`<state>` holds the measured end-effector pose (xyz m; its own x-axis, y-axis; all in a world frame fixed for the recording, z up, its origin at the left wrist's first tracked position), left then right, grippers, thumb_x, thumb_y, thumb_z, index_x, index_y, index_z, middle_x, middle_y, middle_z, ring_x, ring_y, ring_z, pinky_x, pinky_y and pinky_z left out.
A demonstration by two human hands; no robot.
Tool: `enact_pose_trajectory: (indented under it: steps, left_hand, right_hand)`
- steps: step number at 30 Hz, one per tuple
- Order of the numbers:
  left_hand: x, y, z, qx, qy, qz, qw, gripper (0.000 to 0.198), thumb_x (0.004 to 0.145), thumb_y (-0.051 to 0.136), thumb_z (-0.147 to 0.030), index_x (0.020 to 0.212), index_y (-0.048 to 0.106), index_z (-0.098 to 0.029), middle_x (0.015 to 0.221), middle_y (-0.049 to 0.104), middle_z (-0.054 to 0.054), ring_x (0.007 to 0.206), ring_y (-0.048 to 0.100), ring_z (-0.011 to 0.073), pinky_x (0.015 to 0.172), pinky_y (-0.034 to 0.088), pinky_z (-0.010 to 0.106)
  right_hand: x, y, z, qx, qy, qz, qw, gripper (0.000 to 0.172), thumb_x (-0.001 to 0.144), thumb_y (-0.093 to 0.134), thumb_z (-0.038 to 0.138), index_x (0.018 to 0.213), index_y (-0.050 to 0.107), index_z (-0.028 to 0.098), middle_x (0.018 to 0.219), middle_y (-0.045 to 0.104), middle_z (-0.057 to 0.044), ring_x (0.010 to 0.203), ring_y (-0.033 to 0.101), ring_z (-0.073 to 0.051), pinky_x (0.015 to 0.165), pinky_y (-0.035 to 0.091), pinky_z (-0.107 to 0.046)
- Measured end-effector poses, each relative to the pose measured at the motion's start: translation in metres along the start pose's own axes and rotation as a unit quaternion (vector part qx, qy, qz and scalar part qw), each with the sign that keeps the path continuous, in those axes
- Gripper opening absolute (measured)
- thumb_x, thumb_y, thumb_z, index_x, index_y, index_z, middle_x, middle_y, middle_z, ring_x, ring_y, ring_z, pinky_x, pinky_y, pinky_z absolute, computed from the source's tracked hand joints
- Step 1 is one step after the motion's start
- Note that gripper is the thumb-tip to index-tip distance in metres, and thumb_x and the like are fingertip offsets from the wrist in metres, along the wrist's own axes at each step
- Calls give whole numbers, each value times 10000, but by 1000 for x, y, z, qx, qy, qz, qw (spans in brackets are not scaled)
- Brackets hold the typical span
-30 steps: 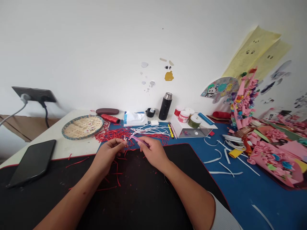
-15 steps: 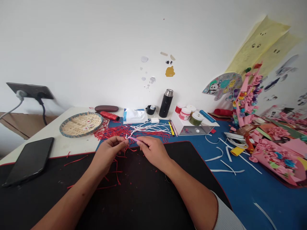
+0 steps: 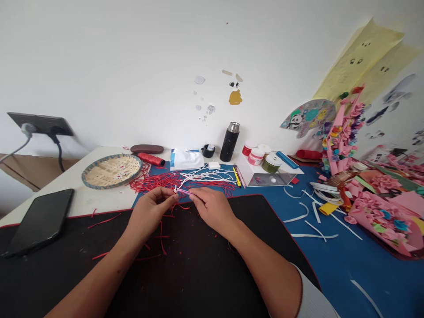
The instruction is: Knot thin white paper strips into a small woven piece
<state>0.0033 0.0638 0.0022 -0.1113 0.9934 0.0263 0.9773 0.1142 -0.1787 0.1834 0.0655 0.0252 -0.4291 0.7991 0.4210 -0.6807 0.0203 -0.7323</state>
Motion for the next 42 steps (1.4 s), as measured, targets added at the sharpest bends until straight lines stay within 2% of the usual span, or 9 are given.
enact_pose_trajectory:
  steps: [5,12,19,24,28,35,38,42]
  left_hand:
    - [0,-1,-2,29,22,-7,999,341,695,812,-545,769,727,-223,725,735,16,676,639,209,635,478,304]
    - [1,-1,1,-9,12,-4,1000,379,645,858,-543,843,773,-231,824,793,45,777,714,262,688,546,333]
    - [0,2,-1,-17,18,1,1000,388,656,856,-541,859,757,-226,766,758,30,696,680,226,642,527,312]
    - [-4,2,-8,7,49,-15,999,367,695,819,-531,901,746,-235,797,766,34,717,682,236,647,534,322]
    - [-5,3,-10,33,61,-23,997,331,730,785,-510,908,743,-235,832,791,45,746,705,253,662,540,334]
    - [-5,0,-9,41,76,-37,996,306,751,789,-491,934,754,-248,880,813,46,826,736,275,770,563,371]
    - [-4,0,-9,27,71,-42,996,322,729,808,-513,908,748,-252,866,813,46,827,739,282,770,574,380]
    - [-4,2,-8,2,63,-36,997,344,707,828,-526,891,745,-248,880,813,48,866,740,285,813,575,389]
  right_hand:
    - [-1,1,2,-44,1,21,999,300,1079,501,295,1266,723,223,1194,772,-66,1066,719,-222,927,517,-320]
    - [-1,1,5,-72,12,45,996,319,1078,494,287,1294,715,205,1197,768,-79,1046,720,-240,877,517,-326]
    - [-1,-1,11,-111,14,57,992,336,1085,472,299,1306,709,212,1141,770,-98,970,721,-245,795,508,-328]
    - [-2,-2,12,-125,18,64,990,331,1083,469,289,1292,710,202,1091,773,-99,925,716,-250,735,473,-326]
    - [-1,-1,13,-80,17,56,995,275,1073,498,282,1175,744,210,1047,784,-75,898,704,-227,729,437,-309]
    - [-1,1,11,40,90,75,992,279,1051,529,308,874,727,224,665,685,14,597,603,-134,586,352,-254]
    - [-4,8,7,123,130,99,979,306,1058,498,337,858,697,218,625,660,33,496,565,-104,516,336,-236]
    - [-9,22,3,244,187,136,942,317,1064,468,358,872,670,208,600,643,47,407,535,-79,439,342,-203]
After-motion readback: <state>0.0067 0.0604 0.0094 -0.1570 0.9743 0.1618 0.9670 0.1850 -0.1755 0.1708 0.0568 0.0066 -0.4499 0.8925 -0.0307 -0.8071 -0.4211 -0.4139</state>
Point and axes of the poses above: each hand's wrist, its own x-axis towards the middle knuckle, its own y-axis out of the palm, z = x × y, the point moved 7 cm from there along x, towards the middle knuckle
